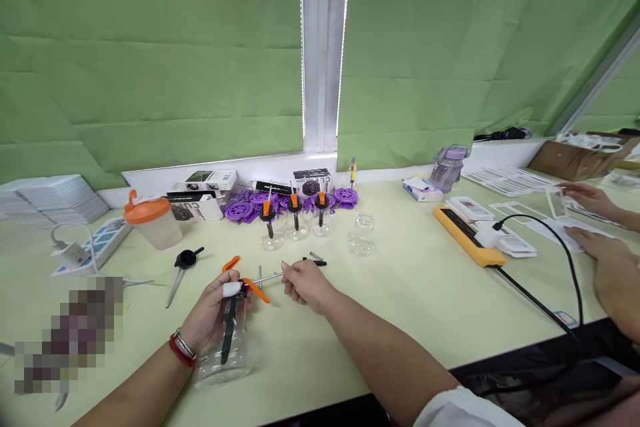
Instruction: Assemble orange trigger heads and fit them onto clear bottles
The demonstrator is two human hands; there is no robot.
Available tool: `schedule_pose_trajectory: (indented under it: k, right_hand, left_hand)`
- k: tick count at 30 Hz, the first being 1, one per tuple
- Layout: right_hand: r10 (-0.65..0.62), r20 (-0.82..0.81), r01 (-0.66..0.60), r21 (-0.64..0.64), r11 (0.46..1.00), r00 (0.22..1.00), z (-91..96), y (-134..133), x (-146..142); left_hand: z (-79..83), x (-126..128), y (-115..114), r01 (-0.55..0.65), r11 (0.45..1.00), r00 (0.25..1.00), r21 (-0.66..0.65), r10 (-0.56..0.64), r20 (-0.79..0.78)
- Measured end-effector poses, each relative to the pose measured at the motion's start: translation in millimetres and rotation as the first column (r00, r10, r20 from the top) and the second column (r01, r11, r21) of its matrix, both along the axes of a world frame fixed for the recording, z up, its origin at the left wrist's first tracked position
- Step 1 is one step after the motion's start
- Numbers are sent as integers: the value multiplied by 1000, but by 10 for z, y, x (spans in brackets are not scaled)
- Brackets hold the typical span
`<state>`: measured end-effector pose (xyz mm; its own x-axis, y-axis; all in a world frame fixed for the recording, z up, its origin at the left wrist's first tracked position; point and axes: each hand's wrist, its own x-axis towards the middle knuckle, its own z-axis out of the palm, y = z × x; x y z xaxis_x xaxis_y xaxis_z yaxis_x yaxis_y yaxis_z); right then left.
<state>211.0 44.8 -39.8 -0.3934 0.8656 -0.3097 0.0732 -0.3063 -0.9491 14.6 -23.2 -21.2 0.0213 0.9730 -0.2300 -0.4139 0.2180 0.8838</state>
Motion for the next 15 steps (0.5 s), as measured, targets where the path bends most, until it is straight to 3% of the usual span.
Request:
schedule_pose_trajectory:
  k: [5,8,13,15]
  right_hand:
    - [-16,-74,15,-14,1000,997,-8,34,2]
    - [-27,-10,26,-77,997,1000,-11,53,6]
    - [-55,-103,54,-14,998,993,4,54,6]
    - [-57,-53,54,-60,997,997,2,50,0]
  left_hand:
    - [-35,-6,11,5,1000,1000,9,-5,17]
    - [-21,-2,10,20,999,1000,31,-20,17]
    - [3,-17,14,14,999,1000,31,-14,-1]
    - [11,-23,15,4,1000,1000,25,-4,-3]
